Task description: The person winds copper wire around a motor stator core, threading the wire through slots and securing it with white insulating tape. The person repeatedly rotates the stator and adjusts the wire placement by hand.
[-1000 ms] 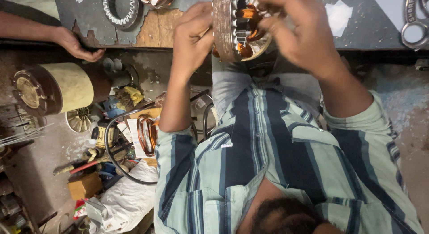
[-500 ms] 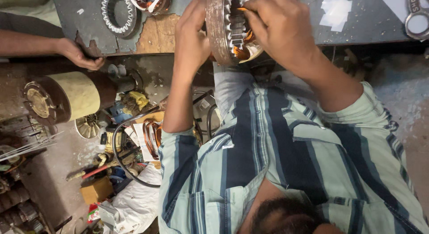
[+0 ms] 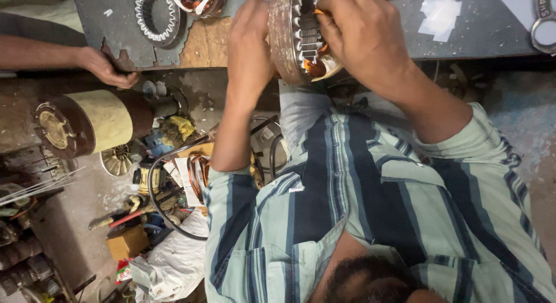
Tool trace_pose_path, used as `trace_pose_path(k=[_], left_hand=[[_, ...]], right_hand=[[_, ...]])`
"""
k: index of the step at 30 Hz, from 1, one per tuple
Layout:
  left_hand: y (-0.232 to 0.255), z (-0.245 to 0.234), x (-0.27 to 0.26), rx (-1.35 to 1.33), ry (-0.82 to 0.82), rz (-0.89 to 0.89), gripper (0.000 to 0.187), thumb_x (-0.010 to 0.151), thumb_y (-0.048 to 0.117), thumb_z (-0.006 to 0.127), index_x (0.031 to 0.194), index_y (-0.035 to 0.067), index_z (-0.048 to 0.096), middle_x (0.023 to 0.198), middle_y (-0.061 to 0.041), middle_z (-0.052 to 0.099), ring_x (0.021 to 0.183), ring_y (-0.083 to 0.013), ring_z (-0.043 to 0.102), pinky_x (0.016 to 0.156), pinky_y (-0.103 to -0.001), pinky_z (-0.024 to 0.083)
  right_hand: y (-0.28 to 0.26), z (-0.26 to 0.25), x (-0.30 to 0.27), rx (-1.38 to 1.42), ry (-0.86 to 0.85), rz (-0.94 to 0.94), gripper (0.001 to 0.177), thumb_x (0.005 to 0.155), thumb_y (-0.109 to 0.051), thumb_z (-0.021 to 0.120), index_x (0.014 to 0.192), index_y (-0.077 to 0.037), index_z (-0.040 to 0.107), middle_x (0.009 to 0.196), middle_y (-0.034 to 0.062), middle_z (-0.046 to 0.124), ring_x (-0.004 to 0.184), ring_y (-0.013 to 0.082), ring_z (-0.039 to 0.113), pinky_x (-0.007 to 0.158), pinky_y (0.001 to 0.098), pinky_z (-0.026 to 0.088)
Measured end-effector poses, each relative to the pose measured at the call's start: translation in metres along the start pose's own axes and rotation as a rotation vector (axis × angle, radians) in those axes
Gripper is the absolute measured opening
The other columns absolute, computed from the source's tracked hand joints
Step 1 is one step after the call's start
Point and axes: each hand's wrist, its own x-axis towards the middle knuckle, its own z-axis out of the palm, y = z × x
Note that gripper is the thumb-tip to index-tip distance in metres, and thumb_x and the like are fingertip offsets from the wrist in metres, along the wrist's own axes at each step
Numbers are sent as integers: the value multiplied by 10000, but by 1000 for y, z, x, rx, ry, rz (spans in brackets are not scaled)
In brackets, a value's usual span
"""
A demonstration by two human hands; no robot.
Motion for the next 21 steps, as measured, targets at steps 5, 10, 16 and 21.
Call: trace_pose_path(k=[5,10,16,21], left_hand=[[-2,7,-1,-30,-9,112,297,869,66,780,1146,3,691,1142,-166,639,1100,-378,604,957,-456,505],[-1,21,6,-259,85,95,243,840,75,825,1070,27,764,1038,-113,649,1022,-320,638,869,-399,521],[-7,21,-3,-155,93,127,207,843,42,790,1039,14,731,1076,-126,663,1019,-336,627,884,-402,513],[2,18,-7,-107,174,-109,167,875,15,736,1040,7,717,1048,-111,682,1025,-317,654,909,-393,538]], right_hand=[[-2,-6,2,48,22,-57,123,1014,-12,712,1105,-5,630,1027,147,625,980,348,648,838,439,526],[1,-2,7,70,34,-23,128,965,-18,729,1082,-14,680,996,128,651,923,324,653,819,446,508],[13,-5,9,166,40,-67,112,945,-10,740,1055,-3,725,957,122,688,911,293,681,802,404,519],[13,-6,6,130,68,-99,75,975,-27,773,1030,7,733,941,123,696,899,293,684,800,390,521]])
